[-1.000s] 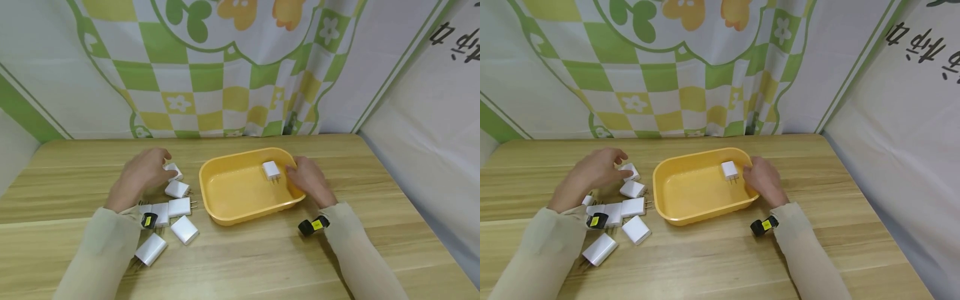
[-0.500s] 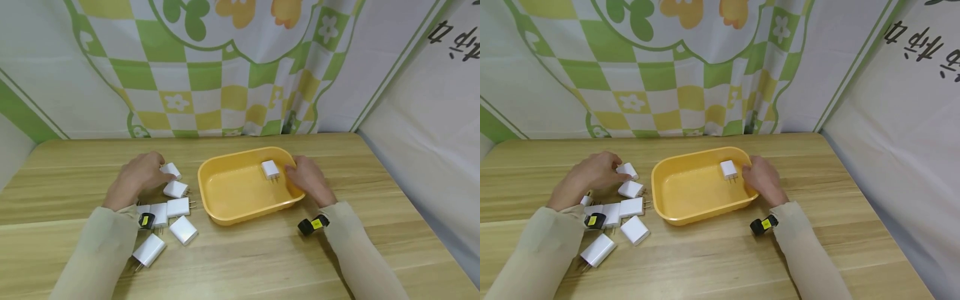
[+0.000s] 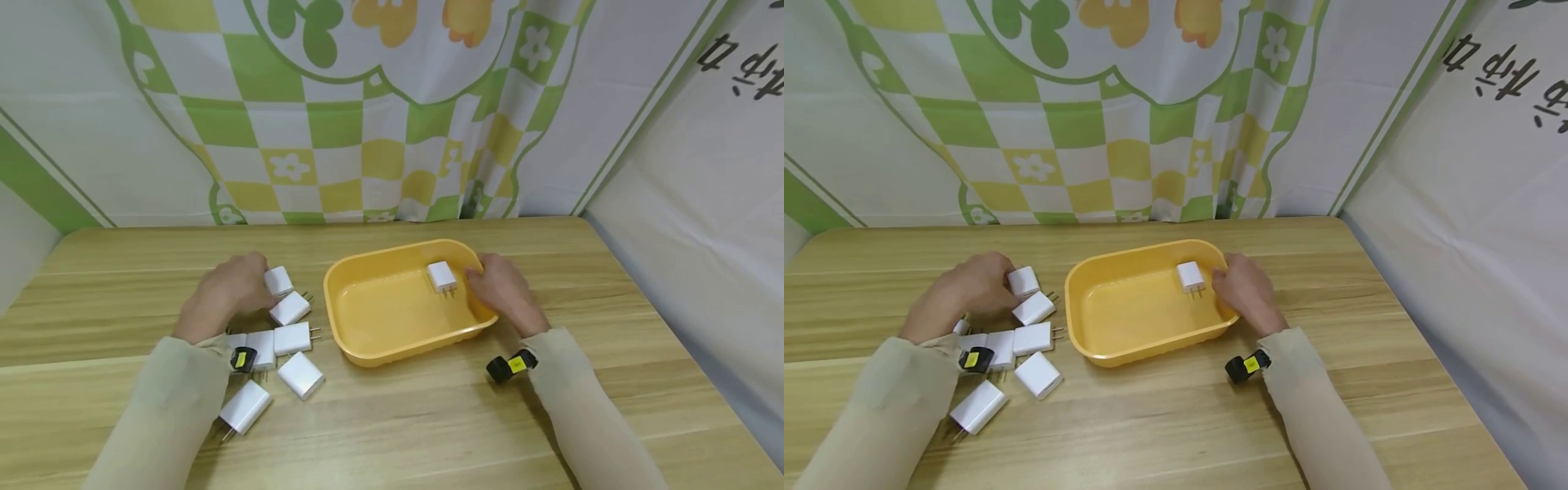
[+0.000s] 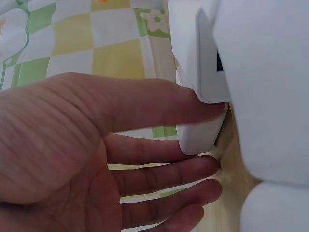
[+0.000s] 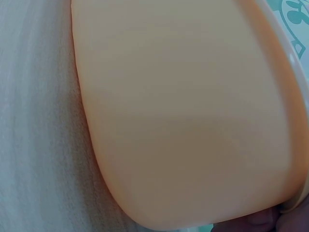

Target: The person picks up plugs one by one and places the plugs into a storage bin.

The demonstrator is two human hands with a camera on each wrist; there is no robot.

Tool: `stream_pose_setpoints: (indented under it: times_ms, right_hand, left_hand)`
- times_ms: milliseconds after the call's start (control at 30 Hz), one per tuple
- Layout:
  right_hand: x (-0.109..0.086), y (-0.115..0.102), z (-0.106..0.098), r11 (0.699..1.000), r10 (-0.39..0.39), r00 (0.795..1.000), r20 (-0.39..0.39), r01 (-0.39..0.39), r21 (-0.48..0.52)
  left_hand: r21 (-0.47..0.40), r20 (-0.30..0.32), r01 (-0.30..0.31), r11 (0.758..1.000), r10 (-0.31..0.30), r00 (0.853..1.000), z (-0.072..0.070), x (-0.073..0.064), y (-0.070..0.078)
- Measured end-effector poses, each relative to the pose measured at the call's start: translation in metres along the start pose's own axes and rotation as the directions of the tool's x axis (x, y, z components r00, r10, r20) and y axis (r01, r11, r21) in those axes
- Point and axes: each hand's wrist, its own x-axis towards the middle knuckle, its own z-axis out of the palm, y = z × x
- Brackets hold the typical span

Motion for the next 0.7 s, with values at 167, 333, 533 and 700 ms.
stream_pose_setpoints:
  times_ms: [167, 333, 533, 700]
  right_hand:
    - [-0.0005, -0.0006, -0.0004, 1.000, 0.002, 1.000, -0.003, -0.002, -0.004]
    - [-0.0005, -0.0006, -0.0002, 1.000, 0.000, 1.000, -0.006, 0.000, -0.005]
    - [-0.0004, 0.0000, -0.0001, 1.000, -0.009, 1.000, -0.011, 0.009, -0.004]
    - [-0.0008, -0.0006, 0.0006, 1.000, -0.007, 1.000, -0.016, 0.006, -0.008]
  left_hand:
    - [0.004, -0.021, -0.004, 1.000, 0.004, 1.000, 0.0010, 0.0004, -0.0006]
    - [-0.001, -0.034, -0.008, 1.000, 0.008, 0.999, 0.0016, 0.0005, 0.0005]
    - [-0.005, -0.040, -0.021, 1.000, 0.021, 0.999, 0.0027, 0.0006, 0.0003]
    - [0.017, -0.054, -0.026, 1.000, 0.027, 0.998, 0.0015, -0.0015, 0.0001]
